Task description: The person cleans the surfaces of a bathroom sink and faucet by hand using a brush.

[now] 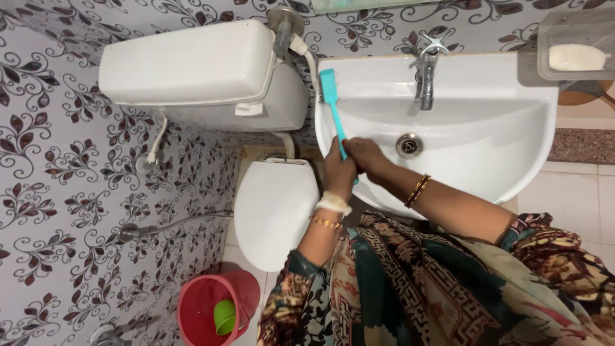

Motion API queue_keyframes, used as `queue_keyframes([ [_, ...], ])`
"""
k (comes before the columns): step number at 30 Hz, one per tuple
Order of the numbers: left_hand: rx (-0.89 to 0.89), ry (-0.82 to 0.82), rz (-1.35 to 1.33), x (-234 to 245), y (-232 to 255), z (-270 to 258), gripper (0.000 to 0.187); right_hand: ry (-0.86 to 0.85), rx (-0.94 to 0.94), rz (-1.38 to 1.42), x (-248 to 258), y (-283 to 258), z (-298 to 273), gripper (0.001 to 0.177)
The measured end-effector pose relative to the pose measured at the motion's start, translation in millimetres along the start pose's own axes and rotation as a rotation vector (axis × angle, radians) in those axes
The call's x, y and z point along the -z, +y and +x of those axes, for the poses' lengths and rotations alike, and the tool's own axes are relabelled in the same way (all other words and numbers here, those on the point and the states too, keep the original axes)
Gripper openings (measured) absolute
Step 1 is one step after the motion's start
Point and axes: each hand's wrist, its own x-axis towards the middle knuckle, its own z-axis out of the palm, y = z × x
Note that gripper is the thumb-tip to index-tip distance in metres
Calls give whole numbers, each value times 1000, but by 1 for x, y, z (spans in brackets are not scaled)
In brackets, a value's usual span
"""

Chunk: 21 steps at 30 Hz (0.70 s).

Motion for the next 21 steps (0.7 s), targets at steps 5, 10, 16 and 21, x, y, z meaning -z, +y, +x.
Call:
queue_keyframes([
  [5,29,-113,39,-47,24,17,21,58,171,241,52,-11,-13,31],
  [10,58,-294,148,-88,26,9,28,167,235,306,88,-8,-63,31],
  [16,158,-88,-64,-66,-4,10,44,92,103,240,67,-6,-24,22],
  [21,142,-118,-140,-74,-5,22,39,124,47,117,73,-23,-21,29],
])
